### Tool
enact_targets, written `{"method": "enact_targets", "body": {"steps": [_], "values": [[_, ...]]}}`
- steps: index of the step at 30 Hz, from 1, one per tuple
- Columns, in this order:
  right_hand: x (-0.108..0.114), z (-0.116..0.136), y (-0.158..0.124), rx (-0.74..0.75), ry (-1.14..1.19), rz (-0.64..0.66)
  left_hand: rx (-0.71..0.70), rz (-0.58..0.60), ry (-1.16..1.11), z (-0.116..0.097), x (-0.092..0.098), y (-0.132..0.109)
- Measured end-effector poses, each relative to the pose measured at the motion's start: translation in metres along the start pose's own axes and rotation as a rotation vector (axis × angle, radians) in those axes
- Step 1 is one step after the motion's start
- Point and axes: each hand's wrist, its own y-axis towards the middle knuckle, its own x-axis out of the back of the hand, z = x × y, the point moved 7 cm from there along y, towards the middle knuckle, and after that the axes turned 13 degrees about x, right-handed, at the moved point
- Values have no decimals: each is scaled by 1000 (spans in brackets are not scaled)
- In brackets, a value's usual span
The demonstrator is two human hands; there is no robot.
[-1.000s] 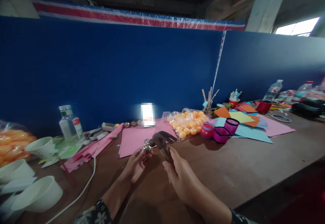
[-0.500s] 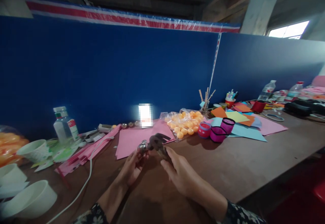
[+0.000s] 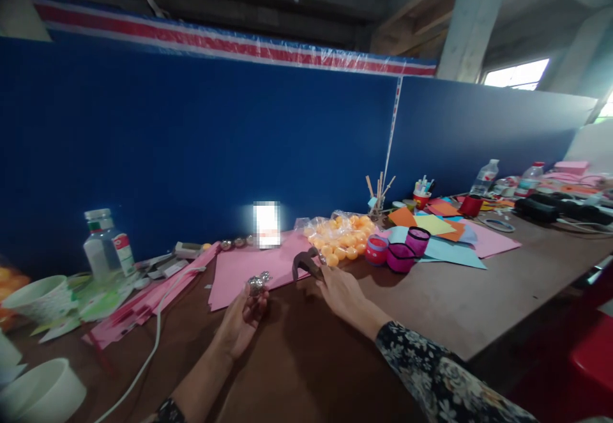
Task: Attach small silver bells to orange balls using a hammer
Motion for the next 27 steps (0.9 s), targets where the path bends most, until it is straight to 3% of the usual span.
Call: {"method": "enact_targets", "body": {"steps": [9, 17, 22, 27], "values": [[-21, -11, 2, -23, -166, 101, 1, -26, -18, -1, 2, 0], [-9, -16, 2, 7, -253, 86, -87, -106, -152, -10, 9, 1], [3, 24, 31, 158, -175, -12, -90, -128, -113, -9, 7, 0], [-33, 69, 71, 278, -103, 95, -81, -124, -103, -8, 11, 1]]}}
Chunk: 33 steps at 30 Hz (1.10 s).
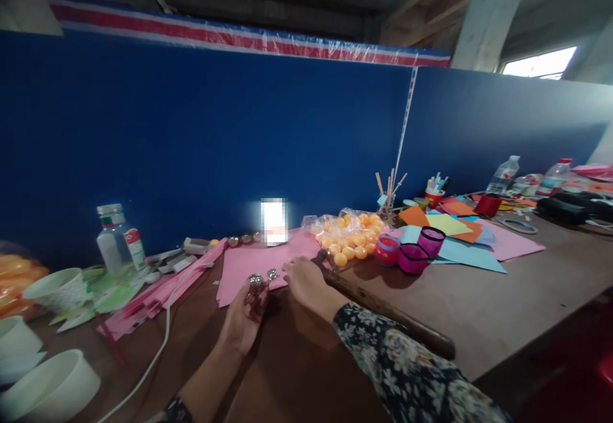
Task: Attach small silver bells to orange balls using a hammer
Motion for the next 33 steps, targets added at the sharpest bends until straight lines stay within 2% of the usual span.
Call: {"method": "enact_targets", "body": {"steps": [6, 11, 21, 28, 33], "values": [[-39, 0, 33, -21, -15, 72, -8, 9, -2, -1, 1, 1], [-54, -9, 41, -80, -51, 111, -12, 51, 19, 0, -5, -1], [-58, -9, 40, -104, -59, 149, -14, 70, 58, 0, -7, -1], [-51, -2, 32, -81, -41, 133, -30, 55, 113, 3, -7, -2], [-47, 1, 27, -81, -23, 102, -48, 86, 163, 5, -9, -1]]}}
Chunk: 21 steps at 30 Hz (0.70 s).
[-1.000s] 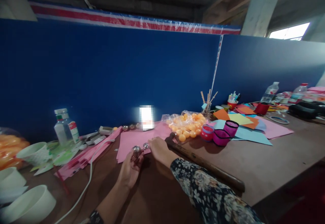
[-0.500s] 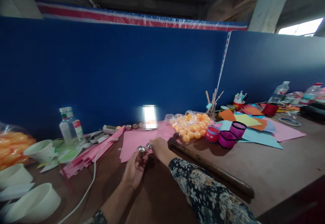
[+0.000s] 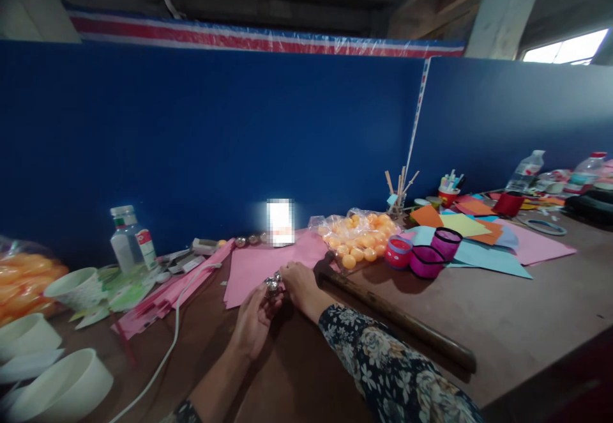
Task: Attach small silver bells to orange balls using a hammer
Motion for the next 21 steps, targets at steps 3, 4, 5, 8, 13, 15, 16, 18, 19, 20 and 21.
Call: {"method": "enact_targets", "body": {"steps": [3, 4, 5, 8, 13, 15, 16, 18, 19, 20, 21], "values": [[2, 0, -3, 4, 15, -33, -16, 2, 11, 0, 1, 1], [3, 0, -4, 2, 22, -45, -18, 5, 14, 0, 1, 2], [4, 0, -5, 0, 29, -57, -17, 7, 18, 0, 1, 2], [6, -1, -8, -3, 62, -99, -10, -2, 23, 1, 1, 1], [10, -1, -15, 13, 148, -211, -9, -9, 32, 1, 1, 1], [12, 0, -19, 24, 186, -265, -9, -8, 29, 0, 0, 0], [13, 0, -21, 29, 205, -290, -7, -8, 28, 0, 0, 0], [15, -1, -24, 33, 240, -331, -3, -10, 28, 0, 0, 0], [16, -1, -25, 33, 254, -348, -2, -14, 32, 1, 0, 0], [16, -2, -26, 31, 265, -362, -2, -19, 38, 1, 0, -1], [17, -3, -27, 29, 277, -377, -3, -22, 43, 1, 0, -1]]}}
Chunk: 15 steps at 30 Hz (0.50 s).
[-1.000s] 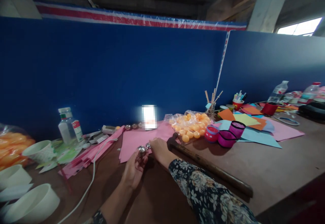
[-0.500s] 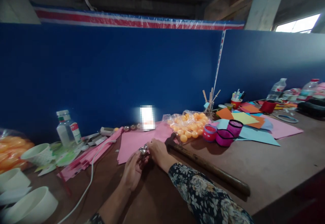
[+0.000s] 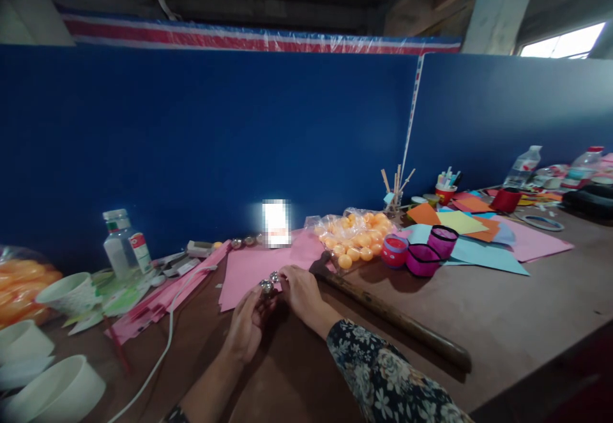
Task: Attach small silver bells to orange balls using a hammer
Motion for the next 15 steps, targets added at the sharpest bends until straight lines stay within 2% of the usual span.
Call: {"method": "enact_targets", "body": {"steps": [7, 15], "values": [[10, 1, -6, 51, 186, -171, -3, -1, -6, 1, 2, 1], [5, -3, -12, 58, 191, -143, 7, -8, 0, 1, 2, 0]]}}
